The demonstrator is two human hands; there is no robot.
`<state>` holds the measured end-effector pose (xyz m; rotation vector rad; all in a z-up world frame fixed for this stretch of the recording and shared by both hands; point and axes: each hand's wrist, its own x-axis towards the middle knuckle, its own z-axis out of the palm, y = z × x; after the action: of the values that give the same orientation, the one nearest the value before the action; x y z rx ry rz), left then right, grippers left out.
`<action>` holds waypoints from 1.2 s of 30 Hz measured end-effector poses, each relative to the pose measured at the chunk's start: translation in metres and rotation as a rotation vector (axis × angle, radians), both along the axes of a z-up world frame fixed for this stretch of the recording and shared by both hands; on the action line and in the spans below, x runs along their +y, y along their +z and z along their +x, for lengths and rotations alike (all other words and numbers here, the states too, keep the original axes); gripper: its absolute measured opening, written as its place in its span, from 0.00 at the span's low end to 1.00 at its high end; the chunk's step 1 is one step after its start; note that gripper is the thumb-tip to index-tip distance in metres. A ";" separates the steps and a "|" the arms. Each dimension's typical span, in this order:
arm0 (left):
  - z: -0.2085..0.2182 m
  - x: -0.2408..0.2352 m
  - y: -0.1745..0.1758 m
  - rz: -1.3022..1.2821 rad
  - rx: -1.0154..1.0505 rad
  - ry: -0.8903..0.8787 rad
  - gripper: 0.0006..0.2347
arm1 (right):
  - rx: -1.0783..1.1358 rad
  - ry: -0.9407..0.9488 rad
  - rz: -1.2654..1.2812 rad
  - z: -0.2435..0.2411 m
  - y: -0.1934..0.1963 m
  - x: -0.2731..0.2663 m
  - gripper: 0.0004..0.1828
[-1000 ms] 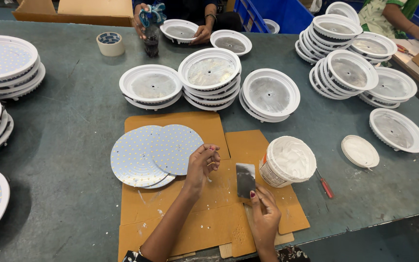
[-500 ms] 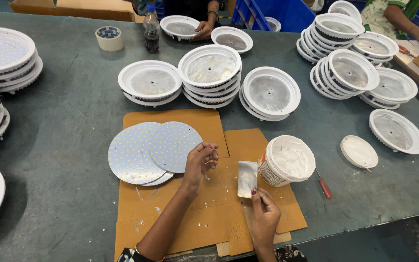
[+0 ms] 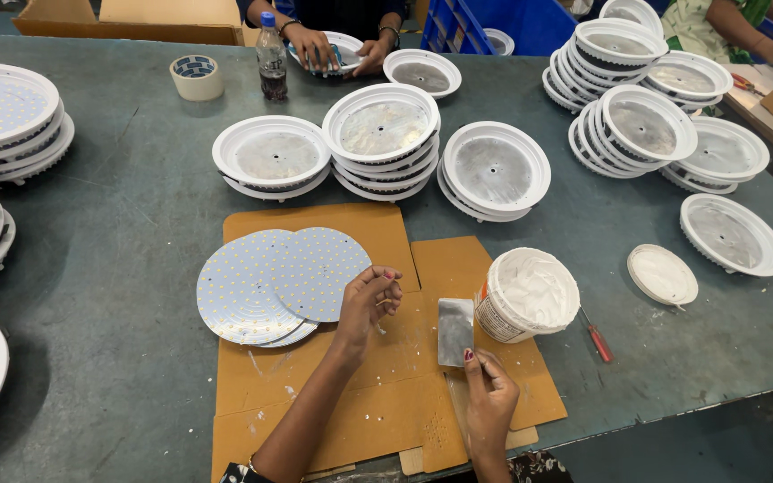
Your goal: The person scoops white compound from a container with a metal spatula and spreads it inside white plastic circular housings. They handle the housings one at a time, apply the compound to the interior surfaces, and place the finished pieces into a blue crate. The person also wipes the spatula and their hands with a cloth during the process.
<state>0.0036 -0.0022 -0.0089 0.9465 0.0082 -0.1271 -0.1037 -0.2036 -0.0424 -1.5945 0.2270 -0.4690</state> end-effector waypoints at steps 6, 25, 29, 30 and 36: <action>0.000 0.000 0.000 -0.005 -0.014 -0.006 0.06 | -0.015 0.033 0.009 -0.001 0.005 0.001 0.15; -0.005 0.000 0.010 0.089 0.004 0.001 0.06 | 0.020 0.025 0.058 -0.001 0.006 0.001 0.15; -0.004 -0.001 0.008 0.092 0.002 -0.004 0.06 | 0.025 0.026 0.032 0.000 0.005 0.000 0.15; -0.004 -0.001 0.007 0.093 0.002 -0.006 0.06 | 0.025 0.027 0.026 0.000 0.005 0.000 0.15; -0.002 -0.001 0.005 0.096 -0.003 -0.007 0.06 | 0.003 0.042 0.022 0.000 0.004 -0.001 0.15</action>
<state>0.0014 -0.0035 -0.0040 1.0432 0.0085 -0.1324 -0.1036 -0.2044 -0.0380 -1.5759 0.2002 -0.4305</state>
